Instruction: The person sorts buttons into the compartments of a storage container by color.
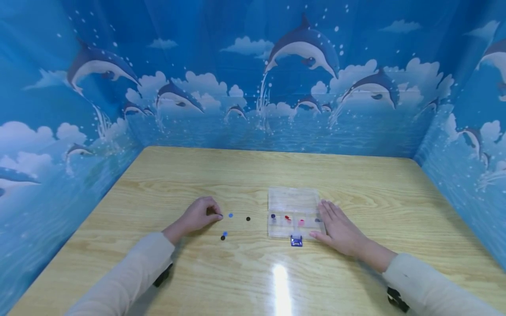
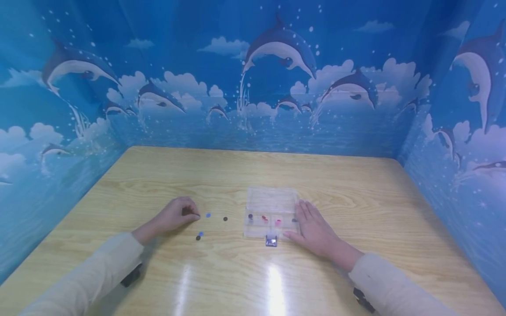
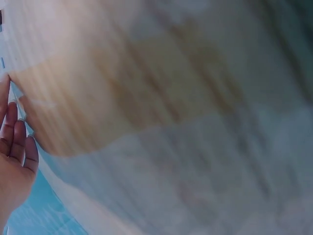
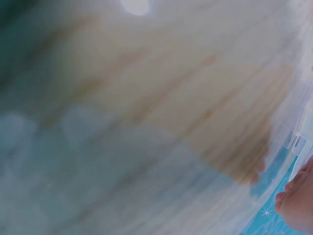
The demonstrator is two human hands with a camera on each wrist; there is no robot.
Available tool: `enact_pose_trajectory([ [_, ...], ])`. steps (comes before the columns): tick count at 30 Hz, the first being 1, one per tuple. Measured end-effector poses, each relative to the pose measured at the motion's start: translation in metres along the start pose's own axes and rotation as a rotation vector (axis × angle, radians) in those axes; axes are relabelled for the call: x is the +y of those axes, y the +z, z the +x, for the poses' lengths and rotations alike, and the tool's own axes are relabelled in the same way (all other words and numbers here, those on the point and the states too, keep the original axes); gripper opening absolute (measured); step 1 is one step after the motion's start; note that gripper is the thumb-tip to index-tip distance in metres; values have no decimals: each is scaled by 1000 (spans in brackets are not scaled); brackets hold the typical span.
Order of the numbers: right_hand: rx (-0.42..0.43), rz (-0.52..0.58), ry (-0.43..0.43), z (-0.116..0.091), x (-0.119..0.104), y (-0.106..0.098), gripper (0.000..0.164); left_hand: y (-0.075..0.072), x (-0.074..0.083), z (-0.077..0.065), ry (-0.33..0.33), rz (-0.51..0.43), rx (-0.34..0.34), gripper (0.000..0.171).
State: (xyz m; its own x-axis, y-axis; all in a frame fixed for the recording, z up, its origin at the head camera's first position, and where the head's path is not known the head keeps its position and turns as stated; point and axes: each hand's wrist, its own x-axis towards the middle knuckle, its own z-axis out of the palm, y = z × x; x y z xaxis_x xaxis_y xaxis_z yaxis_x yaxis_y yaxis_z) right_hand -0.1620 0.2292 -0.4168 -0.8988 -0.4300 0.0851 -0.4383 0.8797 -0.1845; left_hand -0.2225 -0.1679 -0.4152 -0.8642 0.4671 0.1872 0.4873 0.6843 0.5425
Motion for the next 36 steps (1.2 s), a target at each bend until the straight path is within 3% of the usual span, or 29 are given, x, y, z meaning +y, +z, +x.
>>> enact_pose_trajectory([
  [8, 3, 0, -2, 0, 1, 1, 81, 1, -4, 0, 36, 18, 18, 7],
  [26, 16, -10, -14, -1, 3, 5, 81, 0, 5, 0, -20, -18, 18, 4],
  [36, 18, -10, -12, -1, 3, 4, 81, 1, 10, 1, -7, -40, 32, 4],
])
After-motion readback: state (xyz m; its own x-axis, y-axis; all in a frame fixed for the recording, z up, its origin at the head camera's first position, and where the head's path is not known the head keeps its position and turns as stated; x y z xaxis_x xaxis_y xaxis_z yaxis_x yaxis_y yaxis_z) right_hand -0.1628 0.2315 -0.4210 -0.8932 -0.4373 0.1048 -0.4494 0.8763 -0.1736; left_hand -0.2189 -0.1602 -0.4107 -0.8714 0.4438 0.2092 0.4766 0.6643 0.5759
